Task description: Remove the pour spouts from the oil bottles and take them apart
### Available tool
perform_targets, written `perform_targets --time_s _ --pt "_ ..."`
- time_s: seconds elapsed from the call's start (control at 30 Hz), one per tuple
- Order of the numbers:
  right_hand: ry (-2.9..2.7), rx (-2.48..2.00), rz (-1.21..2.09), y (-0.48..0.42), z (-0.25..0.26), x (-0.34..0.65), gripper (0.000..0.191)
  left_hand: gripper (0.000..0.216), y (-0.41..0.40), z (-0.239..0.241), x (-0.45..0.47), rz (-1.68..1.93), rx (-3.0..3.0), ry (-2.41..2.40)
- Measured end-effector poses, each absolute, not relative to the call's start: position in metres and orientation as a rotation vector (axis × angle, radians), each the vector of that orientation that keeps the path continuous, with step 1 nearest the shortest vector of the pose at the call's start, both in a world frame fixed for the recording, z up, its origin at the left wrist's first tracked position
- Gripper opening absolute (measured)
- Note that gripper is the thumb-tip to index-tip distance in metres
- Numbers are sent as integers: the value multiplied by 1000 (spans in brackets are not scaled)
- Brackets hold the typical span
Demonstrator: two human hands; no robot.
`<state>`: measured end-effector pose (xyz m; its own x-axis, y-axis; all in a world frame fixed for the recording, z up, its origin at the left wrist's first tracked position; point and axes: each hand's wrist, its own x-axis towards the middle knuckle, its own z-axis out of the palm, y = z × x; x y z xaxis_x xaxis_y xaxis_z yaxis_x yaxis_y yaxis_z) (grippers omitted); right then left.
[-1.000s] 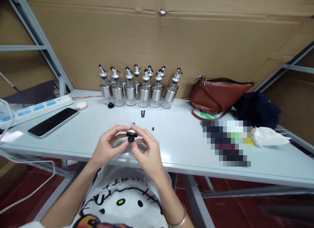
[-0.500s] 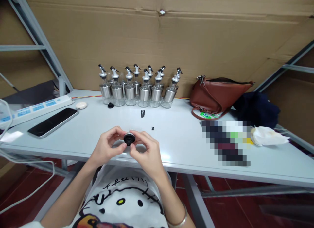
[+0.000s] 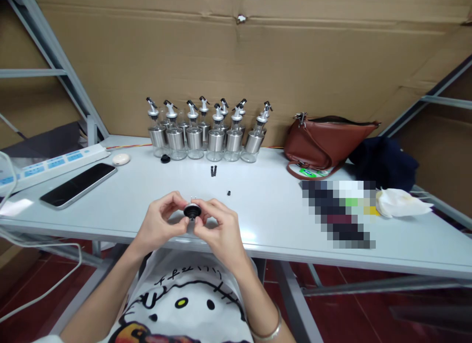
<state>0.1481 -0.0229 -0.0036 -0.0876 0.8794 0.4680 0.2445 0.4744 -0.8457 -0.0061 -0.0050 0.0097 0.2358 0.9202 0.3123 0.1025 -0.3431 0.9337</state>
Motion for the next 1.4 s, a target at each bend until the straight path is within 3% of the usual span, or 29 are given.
perform_targets --time_s 0.37,0.6,1.4 --pt "-1495 -985 786 -17 -2 146 32 14 -2 9 -3 1348 1616 890" --pt "-1457 -1023 771 -14 -5 148 31 29 -2 8 -4 1319 1652 822" --pt "-1564 -1021 627 -16 -5 149 28 25 1 3 -2 1291 1640 886"
